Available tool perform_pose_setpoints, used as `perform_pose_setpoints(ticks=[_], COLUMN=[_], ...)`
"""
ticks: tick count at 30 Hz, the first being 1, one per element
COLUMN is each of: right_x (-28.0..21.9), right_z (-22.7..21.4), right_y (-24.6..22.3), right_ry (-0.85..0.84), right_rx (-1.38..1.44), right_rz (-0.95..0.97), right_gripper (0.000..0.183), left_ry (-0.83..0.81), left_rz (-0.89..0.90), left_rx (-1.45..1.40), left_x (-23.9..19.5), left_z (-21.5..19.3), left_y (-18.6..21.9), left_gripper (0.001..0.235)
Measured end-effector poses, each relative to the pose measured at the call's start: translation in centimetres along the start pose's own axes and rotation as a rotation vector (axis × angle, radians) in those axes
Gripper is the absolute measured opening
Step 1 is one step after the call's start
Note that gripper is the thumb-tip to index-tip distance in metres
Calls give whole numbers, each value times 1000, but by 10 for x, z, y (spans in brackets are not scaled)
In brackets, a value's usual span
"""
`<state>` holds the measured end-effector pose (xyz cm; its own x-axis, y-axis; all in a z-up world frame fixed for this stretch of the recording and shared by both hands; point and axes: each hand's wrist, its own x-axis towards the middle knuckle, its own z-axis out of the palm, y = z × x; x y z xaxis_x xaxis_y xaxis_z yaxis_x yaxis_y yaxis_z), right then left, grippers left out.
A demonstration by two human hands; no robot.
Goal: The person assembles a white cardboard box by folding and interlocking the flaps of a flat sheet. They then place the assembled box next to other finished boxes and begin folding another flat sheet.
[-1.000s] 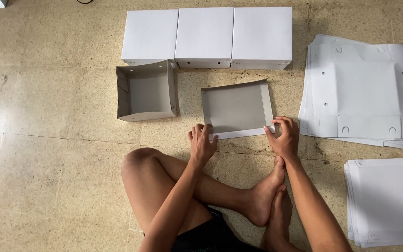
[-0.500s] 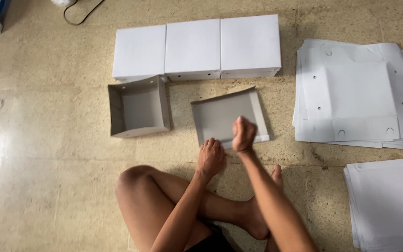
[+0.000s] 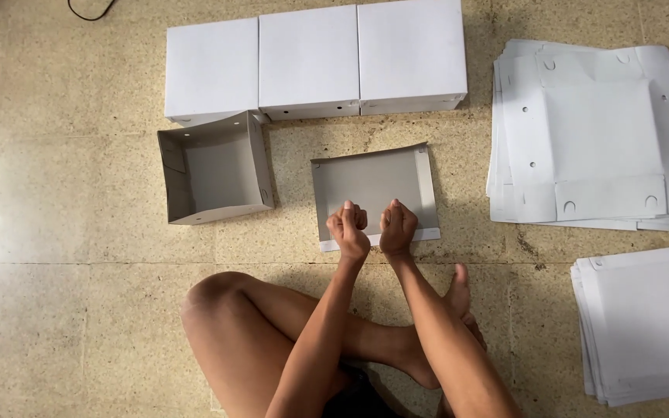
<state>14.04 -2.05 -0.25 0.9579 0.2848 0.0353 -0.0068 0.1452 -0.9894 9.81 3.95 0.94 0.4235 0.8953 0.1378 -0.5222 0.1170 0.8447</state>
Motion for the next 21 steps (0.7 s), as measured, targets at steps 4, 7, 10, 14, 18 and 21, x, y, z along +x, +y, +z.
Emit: perform_pose_setpoints(ticks=[4,7,10,14,18,21], right_x=[6,5,9,10,6,11], right_z=[-6,-2,1,-13,-19,-16], right_y=[6,-5,-22,-14,-7,-13], right_ry=[-37,-83,-84,-46,-135,-79], right_rx=[167,150,275,89,-290,-249], right_rz=[16,-74,-73,-221,-223,-132], right_gripper=[50,53,51,52,55,54], left_ry=[-172,-255,-228,-236,-114,-14], left_rz=[20,84,62,42,-76,-95], left_rx=[526,675,665,644,515,156], left_x=[-9,-9,-5,-8,-6,-1], left_z=[-27,-25,-27,-23,-33,-17], left_y=[-13,-8,-13,-5,-27,-2], left_gripper=[54,50,50,52,52,52])
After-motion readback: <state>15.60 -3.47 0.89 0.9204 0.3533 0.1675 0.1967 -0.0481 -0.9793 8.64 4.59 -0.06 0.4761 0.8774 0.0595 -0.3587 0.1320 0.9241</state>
